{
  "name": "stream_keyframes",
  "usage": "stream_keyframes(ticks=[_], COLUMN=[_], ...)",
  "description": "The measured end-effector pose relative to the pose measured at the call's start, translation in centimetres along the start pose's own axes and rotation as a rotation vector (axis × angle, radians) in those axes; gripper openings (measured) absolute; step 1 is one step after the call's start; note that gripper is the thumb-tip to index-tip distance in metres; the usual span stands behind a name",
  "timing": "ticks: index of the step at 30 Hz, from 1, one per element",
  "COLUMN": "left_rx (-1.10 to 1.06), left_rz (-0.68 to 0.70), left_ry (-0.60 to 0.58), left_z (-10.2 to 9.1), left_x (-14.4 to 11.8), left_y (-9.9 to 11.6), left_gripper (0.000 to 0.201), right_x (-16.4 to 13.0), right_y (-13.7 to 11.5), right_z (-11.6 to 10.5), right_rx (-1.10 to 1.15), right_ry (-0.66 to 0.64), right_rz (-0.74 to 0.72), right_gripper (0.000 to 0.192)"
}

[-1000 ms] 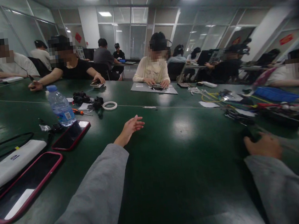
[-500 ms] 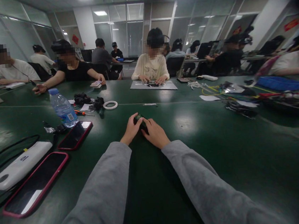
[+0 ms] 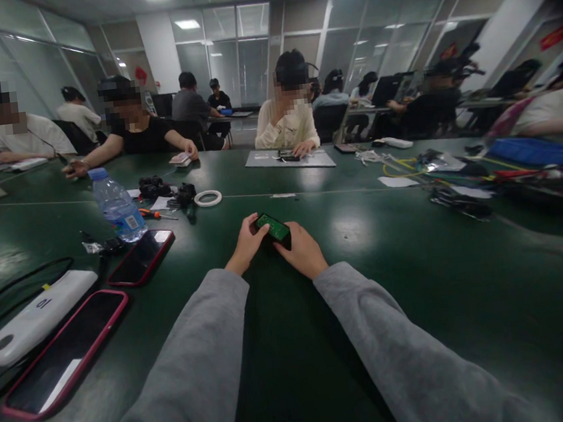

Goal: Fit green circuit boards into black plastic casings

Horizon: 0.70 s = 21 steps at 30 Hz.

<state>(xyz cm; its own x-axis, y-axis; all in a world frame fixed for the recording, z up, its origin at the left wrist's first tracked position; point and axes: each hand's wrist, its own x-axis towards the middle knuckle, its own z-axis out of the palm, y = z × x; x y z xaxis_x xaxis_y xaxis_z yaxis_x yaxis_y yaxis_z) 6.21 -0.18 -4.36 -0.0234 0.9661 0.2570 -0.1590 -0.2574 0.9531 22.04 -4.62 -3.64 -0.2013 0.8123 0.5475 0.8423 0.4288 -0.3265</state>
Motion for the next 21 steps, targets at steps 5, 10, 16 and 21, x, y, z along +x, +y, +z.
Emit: stream_keyframes(ticks=[5, 10, 16, 21], left_rx=[-0.160, -0.290, -0.309, -0.289], left_rz=[-0.125, -0.229, -0.251, -0.192], left_ry=[0.035, -0.014, -0.012, -0.034], left_z=[-0.2, -0.3, -0.3, -0.4], left_x=[-0.1, -0.4, -0.5, -0.6], left_y=[0.9, 2.2, 2.5, 2.2], left_gripper=[0.050, 0.039, 0.040, 0.045], right_x=[-0.2, -0.1, -0.1, 0.0], right_y=[-0.9, -1.2, -0.8, -0.9], right_z=[-0.8, -0.9, -0.5, -0.5], right_rx=[0.044, 0.133, 0.176, 0.267], right_ry=[0.016, 0.054, 0.016, -0.019], right_rz=[-0.081, -0.091, -0.079, -0.092], right_gripper=[0.042, 0.046, 0.050, 0.060])
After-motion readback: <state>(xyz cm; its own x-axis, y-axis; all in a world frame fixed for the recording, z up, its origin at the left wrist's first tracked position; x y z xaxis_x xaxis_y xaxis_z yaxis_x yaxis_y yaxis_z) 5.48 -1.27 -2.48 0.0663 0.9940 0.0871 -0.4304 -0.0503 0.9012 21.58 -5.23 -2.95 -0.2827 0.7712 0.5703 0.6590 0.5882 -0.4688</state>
